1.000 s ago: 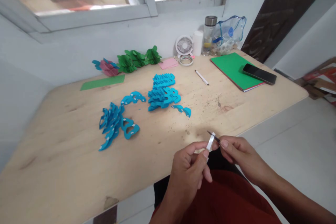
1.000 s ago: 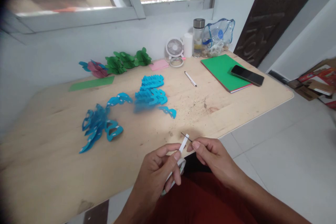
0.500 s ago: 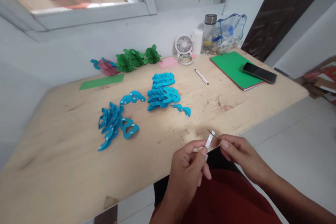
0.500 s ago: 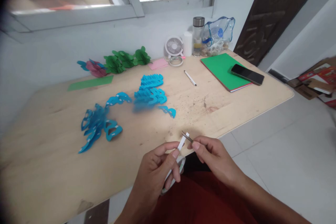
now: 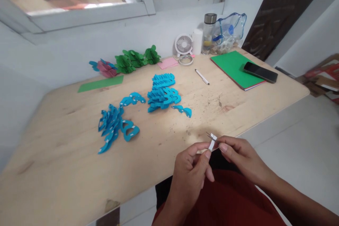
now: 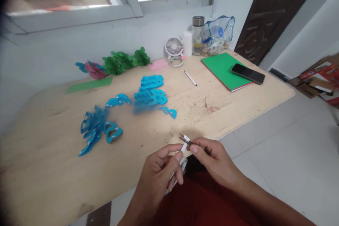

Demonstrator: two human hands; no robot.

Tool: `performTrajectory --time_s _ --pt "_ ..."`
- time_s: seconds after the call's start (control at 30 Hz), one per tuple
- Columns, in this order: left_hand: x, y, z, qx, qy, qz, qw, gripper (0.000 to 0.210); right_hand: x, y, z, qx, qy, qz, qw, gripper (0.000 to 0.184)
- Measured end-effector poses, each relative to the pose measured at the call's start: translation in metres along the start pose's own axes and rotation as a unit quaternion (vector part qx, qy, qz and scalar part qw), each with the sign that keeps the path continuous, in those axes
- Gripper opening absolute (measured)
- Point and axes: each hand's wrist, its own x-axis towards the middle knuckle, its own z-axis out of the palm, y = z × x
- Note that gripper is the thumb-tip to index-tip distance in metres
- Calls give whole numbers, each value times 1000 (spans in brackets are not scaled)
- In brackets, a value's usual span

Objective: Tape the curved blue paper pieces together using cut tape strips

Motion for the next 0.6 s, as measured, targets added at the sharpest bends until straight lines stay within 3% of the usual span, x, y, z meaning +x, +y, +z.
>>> performTrajectory --time_s 0.23,0.43,0.6 --pt "-2 -2 -1 -8 1 -4 1000 36 0 1 -1 -39 14 -27 999 38" --pt "0 1 -3 -29 47 14 998 33 0 4 -1 -53 -6 -42 998 34" --pt "2 -1 -6 -45 36 18 998 36 -1 3 1 -67 -4 -38 997 33"
